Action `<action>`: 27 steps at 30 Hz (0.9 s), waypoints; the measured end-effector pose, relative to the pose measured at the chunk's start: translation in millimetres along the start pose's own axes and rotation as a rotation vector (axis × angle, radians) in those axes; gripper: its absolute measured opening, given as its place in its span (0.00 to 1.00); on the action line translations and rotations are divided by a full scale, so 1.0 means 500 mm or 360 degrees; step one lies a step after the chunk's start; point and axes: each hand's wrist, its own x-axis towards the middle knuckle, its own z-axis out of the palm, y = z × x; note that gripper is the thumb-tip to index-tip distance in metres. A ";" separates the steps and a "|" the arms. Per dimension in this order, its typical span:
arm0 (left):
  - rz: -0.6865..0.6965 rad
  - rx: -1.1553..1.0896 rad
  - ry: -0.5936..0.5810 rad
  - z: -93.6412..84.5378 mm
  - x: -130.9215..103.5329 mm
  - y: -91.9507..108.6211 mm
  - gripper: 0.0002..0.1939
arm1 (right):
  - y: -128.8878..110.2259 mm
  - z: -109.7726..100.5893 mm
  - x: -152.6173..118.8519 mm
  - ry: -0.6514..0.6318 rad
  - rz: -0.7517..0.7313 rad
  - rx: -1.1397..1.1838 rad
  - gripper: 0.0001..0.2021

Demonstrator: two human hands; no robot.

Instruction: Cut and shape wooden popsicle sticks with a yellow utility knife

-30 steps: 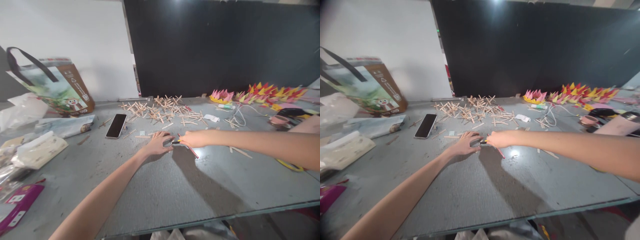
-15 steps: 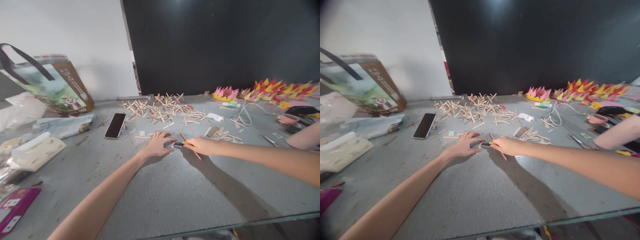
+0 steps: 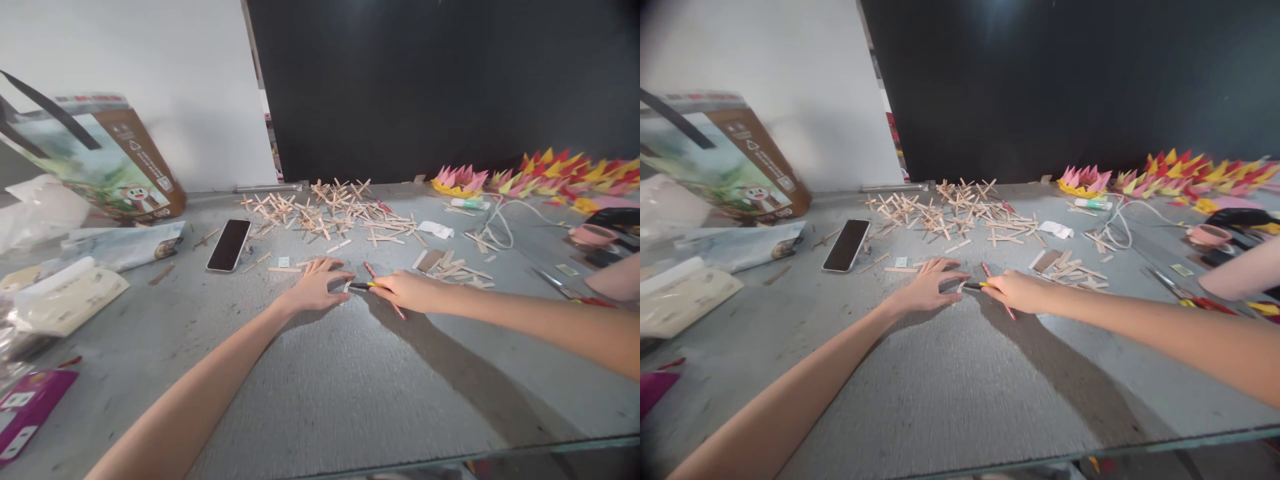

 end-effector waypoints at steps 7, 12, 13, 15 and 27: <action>-0.0023 -0.0020 0.0010 0.000 -0.001 0.002 0.26 | 0.000 0.001 0.002 0.0033 -0.0011 -0.0085 0.20; -0.0028 -0.0028 -0.0012 -0.003 -0.003 0.005 0.26 | 0.003 0.010 0.004 0.0068 0.0032 -0.0183 0.20; -0.0024 -0.0028 -0.0012 -0.002 -0.003 0.005 0.26 | 0.003 0.011 0.004 0.0069 0.0042 -0.0198 0.20; -0.0020 -0.0025 -0.0006 0.000 -0.003 0.003 0.26 | 0.002 0.012 0.004 0.0057 0.0069 -0.0216 0.19; -0.0033 -0.0049 0.0015 0.004 -0.002 -0.001 0.27 | 0.008 0.023 0.014 0.0047 0.0119 -0.0308 0.20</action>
